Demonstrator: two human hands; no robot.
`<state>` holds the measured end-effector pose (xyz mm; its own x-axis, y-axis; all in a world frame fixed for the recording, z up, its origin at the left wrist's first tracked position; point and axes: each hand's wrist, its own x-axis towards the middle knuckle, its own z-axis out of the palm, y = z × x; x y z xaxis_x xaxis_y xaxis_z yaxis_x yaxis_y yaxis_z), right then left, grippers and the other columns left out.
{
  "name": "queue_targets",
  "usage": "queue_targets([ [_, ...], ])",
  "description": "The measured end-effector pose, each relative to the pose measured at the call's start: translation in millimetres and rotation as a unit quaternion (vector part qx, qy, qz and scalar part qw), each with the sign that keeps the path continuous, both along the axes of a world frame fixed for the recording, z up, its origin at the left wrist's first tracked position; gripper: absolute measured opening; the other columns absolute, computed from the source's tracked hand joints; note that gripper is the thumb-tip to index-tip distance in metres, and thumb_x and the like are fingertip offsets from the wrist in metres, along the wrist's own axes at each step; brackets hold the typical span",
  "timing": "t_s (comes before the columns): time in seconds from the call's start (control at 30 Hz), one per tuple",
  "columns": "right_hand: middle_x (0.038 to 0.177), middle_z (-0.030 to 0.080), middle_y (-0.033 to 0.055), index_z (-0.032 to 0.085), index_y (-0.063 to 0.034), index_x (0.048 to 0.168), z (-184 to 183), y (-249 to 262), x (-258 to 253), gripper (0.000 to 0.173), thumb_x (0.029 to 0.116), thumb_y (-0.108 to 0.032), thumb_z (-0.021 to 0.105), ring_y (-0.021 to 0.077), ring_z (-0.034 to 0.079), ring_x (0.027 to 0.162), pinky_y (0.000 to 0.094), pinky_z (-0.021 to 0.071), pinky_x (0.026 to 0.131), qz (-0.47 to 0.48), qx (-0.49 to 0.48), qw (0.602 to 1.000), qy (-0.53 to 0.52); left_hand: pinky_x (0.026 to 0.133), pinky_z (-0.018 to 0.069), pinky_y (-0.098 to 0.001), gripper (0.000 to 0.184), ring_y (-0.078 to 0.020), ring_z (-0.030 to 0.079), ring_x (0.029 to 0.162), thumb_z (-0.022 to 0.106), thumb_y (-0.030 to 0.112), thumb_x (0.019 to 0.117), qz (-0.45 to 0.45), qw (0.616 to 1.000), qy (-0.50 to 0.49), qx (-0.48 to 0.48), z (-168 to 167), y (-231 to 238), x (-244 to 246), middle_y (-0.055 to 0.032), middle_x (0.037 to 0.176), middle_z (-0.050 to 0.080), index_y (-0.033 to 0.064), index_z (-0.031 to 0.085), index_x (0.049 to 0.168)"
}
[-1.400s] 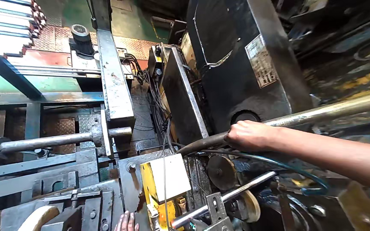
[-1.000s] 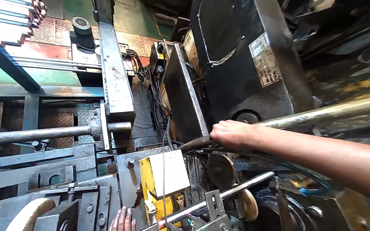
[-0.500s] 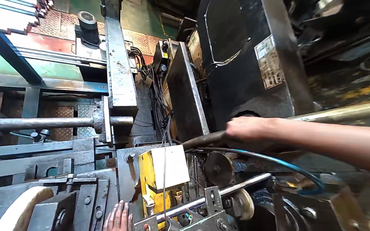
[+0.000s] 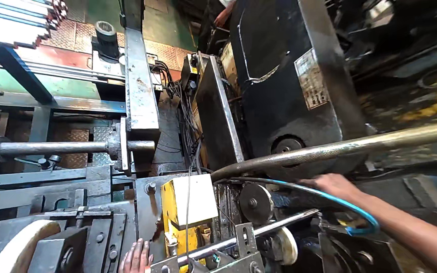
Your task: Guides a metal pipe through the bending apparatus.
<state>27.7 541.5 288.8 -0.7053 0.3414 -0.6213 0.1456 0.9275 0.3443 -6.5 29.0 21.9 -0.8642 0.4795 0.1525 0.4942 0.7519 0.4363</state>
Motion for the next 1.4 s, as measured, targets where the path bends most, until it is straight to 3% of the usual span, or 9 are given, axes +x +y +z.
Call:
queue_targets([
  [0.13,0.07,0.067,0.0111,0.081,-0.0051,0.093,23.3,-19.2,-17.2,0.016,0.078,-0.001,0.076,0.0306,0.067,0.057,0.0495,0.052,0.051,0.22,-0.107,0.947,0.21,0.101,0.0495,-0.0557,0.042,-0.0477,0.067,0.116,0.045,0.019,0.1003,0.014,1.0,-0.015,0.021,5.7,0.8,3.0,-0.0258,0.129,0.068,-0.0062,0.07,0.123],
  [0.27,0.072,0.068,0.0105,0.078,-0.0059,0.085,22.4,-45.3,-50.4,0.007,0.0796,-0.002,0.08,0.0304,0.069,0.063,0.0489,0.0541,0.055,0.253,-0.108,0.95,0.151,0.103,0.0477,-0.056,0.044,-0.0469,0.066,0.118,0.045,0.022,0.1004,0.021,0.999,-0.034,0.037,2.1,0.0,4.2,-0.0247,0.13,0.068,-0.005,0.071,0.123],
  [0.43,0.072,0.068,0.0117,0.072,-0.0064,0.08,18.1,-73.9,-95.3,0.014,0.093,-0.009,0.073,0.0333,0.07,0.071,0.0497,0.0536,0.063,0.229,-0.064,0.971,0.018,0.106,0.0464,-0.0533,0.046,-0.0444,0.065,0.121,0.042,0.025,0.1023,0.025,0.998,-0.048,0.037,8.0,-0.8,3.3,-0.0228,0.131,0.068,-0.004,0.071,0.123],
  [0.73,0.089,0.068,0.0184,0.069,-0.0001,0.091,7.0,-151.3,-168.0,0.013,0.0997,-0.004,0.061,0.0397,0.068,0.092,0.0551,0.0527,0.076,0.14,-0.018,0.979,-0.147,0.107,0.0451,-0.0503,0.046,-0.0422,0.066,0.121,0.04,0.024,0.1036,0.014,0.999,-0.044,0.019,7.2,0.0,3.1,-0.022,0.132,0.068,-0.0045,0.07,0.124],
  [0.87,0.096,0.068,0.0218,0.069,0.002,0.095,-29.2,-183.3,-198.6,0.009,0.0968,0.002,0.061,0.0442,0.067,0.094,0.0616,0.0526,0.074,0.188,-0.042,0.968,-0.163,0.108,0.0448,-0.0521,0.048,-0.0438,0.064,0.123,0.039,0.026,0.1044,0.011,0.998,-0.053,0.017,4.2,-0.4,3.9,-0.0235,0.134,0.066,-0.0048,0.068,0.127],
  [0.97,0.107,0.069,0.0239,0.07,0.0023,0.104,-64.7,-218.3,-217.2,0.016,0.1021,-0.011,0.061,0.0445,0.067,0.104,0.0636,0.0525,0.082,0.168,-0.041,0.966,-0.193,0.113,0.042,-0.0479,0.044,-0.037,0.061,0.129,0.043,0.028,0.1058,0.012,0.998,-0.043,-0.042,-18.0,-3.4,9.8,-0.0158,0.14,0.064,0.0038,0.067,0.134],
  [1.03,0.111,0.068,0.0224,0.069,0.0009,0.11,-82.6,-231.6,-223.6,0.017,0.1015,-0.012,0.061,0.0414,0.067,0.107,0.0609,0.0528,0.083,0.163,-0.032,0.962,-0.218,0.111,0.0421,-0.0482,0.046,-0.0387,0.061,0.129,0.041,0.027,0.1055,0.007,0.998,-0.045,-0.039,-8.3,-2.7,7.0,-0.0182,0.14,0.064,0.0008,0.067,0.133],
  [1.23,0.091,0.068,0.0205,0.07,0.0032,0.093,-51.3,-193.8,-206.1,0.01,0.098,-0.002,0.062,0.0414,0.067,0.091,0.0586,0.0517,0.076,0.266,-0.133,0.936,-0.187,0.109,0.0441,-0.0469,0.045,-0.0391,0.065,0.123,0.042,0.027,0.1036,0.018,1.0,-0.014,0.007,-5.9,-0.9,5.1,-0.0191,0.133,0.068,-0.0002,0.07,0.127],
  [1.4,0.088,0.068,0.0187,0.07,0.0006,0.091,-49.6,-202.9,-207.6,0.015,0.0991,-0.005,0.059,0.0399,0.068,0.088,0.057,0.0516,0.07,0.271,-0.03,0.936,-0.221,0.108,0.0442,-0.0458,0.046,-0.0393,0.066,0.121,0.041,0.027,0.1036,0.027,0.999,-0.008,0.028,-4.3,0.5,5.9,-0.019,0.13,0.07,-0.0007,0.071,0.124],
])
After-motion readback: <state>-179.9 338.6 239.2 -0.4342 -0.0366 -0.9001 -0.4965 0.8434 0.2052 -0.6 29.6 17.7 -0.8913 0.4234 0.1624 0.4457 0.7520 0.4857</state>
